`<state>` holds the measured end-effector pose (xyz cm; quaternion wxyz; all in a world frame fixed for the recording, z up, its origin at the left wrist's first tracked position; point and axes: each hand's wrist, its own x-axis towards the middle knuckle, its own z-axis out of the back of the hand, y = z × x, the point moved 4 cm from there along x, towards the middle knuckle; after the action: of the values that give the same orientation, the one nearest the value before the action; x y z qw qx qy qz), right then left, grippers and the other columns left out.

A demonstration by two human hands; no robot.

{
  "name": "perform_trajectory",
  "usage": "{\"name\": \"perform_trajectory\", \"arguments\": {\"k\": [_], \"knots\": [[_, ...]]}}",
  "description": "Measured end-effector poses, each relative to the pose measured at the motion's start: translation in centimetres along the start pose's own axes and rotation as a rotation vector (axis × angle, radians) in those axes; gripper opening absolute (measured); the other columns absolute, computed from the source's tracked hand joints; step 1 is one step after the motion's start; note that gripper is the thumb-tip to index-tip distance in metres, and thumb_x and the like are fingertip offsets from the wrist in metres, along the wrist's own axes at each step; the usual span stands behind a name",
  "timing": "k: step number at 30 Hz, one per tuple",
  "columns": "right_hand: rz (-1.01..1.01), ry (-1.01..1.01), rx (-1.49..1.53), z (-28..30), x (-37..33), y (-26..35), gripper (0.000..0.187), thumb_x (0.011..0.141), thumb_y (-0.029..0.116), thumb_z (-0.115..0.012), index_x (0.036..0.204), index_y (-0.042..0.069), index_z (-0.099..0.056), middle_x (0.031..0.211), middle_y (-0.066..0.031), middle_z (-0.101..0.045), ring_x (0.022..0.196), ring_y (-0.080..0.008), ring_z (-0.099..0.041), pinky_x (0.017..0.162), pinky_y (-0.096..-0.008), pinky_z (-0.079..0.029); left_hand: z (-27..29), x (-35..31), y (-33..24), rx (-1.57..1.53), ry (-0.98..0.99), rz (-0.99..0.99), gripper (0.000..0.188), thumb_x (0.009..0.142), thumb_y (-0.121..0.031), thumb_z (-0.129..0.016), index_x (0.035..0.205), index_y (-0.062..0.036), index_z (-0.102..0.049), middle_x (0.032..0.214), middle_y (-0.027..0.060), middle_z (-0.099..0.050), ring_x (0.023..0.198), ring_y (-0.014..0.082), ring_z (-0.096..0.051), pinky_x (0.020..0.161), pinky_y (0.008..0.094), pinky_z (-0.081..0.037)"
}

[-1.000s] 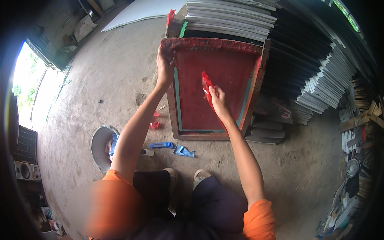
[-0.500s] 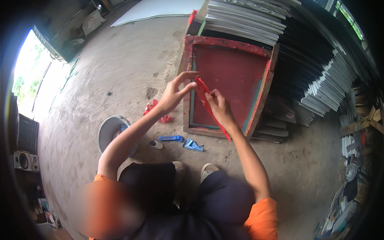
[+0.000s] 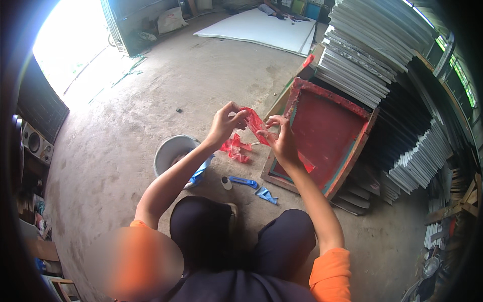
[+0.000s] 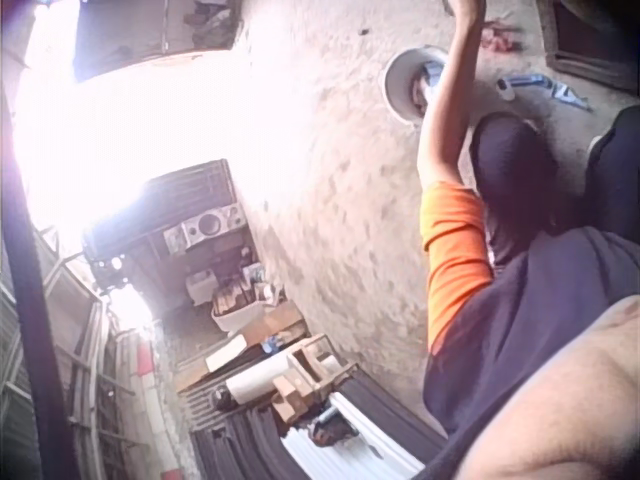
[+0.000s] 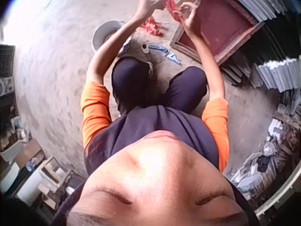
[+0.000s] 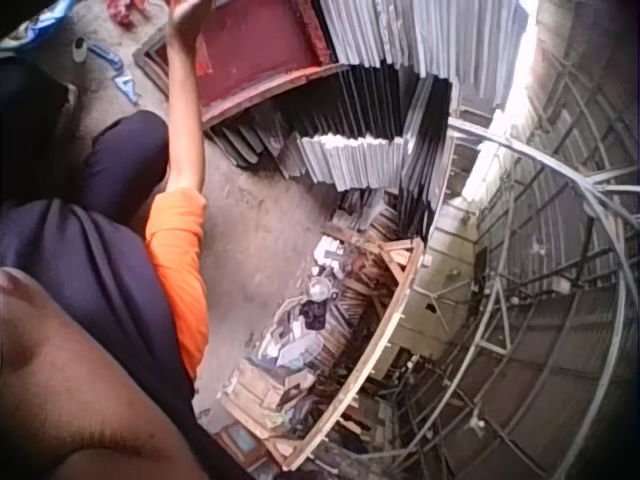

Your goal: The person picks up a red printing frame and places it on a stack of white boards. They retrieve a bucket containing cleaning supplies, take out a blue cloth, and wipe the surface of the red frame. The person proceeds to peel off strips of red tape from the frame's edges and uses a blue plastic scraper to remove residue from the surface.

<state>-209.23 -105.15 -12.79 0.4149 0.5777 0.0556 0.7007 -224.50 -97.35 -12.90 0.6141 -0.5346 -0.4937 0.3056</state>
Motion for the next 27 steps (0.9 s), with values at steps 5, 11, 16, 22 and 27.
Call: {"name": "perform_trajectory", "arguments": {"k": [5, 11, 16, 22, 27], "knots": [[0.096, 0.097, -0.239, -0.8, 0.3, -1.1, 0.037, 0.078, 0.015, -0.064, 0.107, 0.005, -0.044, 0.09, -0.0097, -0.055, 0.081, -0.0221, -0.057, 0.073, -0.0349, -0.044, 4.9, 0.9, 0.7, -0.101, -0.218, 0.081, 0.018, 0.089, -0.015, -0.05, 0.096, 0.0011, -0.045, 0.081, 0.0126, -0.057, 0.06, 0.0155, -0.06, 0.055, 0.0253, -0.053], [-0.131, 0.207, -0.198, -2.0, -1.7, -6.0, 0.027, 0.084, 0.018, -0.056, 0.105, 0.005, -0.046, 0.092, -0.0105, -0.054, 0.084, -0.0228, -0.056, 0.072, -0.0358, -0.043, 9.8, 1.4, 1.9, 0.028, -0.398, -0.134, 0.015, 0.09, -0.005, -0.043, 0.101, 0.0033, -0.035, 0.092, 0.016, -0.052, 0.07, 0.0224, -0.064, 0.058, 0.031, -0.058], [-0.571, 0.393, 0.082, -5.8, -3.3, -12.2, 0.034, 0.088, 0.031, -0.051, 0.109, 0.005, -0.043, 0.085, -0.0113, -0.059, 0.077, -0.0179, -0.059, 0.068, -0.0306, -0.045, 12.3, 1.8, 2.1, 0.105, -0.518, -0.168, 0.01, 0.091, -0.002, -0.036, 0.101, 0.0029, -0.037, 0.084, 0.0182, -0.056, 0.067, 0.0232, -0.064, 0.054, 0.0324, -0.057], [-0.96, 0.518, 0.643, -11.8, -2.4, -13.8, 0.051, 0.08, 0.041, -0.061, 0.112, 0.005, -0.044, 0.083, -0.0094, -0.061, 0.069, -0.0126, -0.058, 0.063, -0.023, -0.047, 19.1, 2.5, 5.6, 0.347, -0.665, -0.145, 0.012, 0.091, -0.003, -0.034, 0.1, 0.0017, -0.039, 0.077, 0.0181, -0.058, 0.062, 0.0232, -0.064, 0.051, 0.0314, -0.055], [-0.892, 0.516, 0.306, -14.3, -4.0, -20.7, 0.041, 0.077, 0.027, -0.067, 0.108, 0.006, -0.049, 0.079, -0.0069, -0.063, 0.069, -0.0115, -0.059, 0.063, -0.0238, -0.047, 18.5, 3.1, 9.9, 0.662, -0.643, -0.14, 0.013, 0.089, -0.004, -0.039, 0.1, -0.0004, -0.044, 0.086, 0.0185, -0.057, 0.072, 0.0274, -0.062, 0.062, 0.0358, -0.05]]}}
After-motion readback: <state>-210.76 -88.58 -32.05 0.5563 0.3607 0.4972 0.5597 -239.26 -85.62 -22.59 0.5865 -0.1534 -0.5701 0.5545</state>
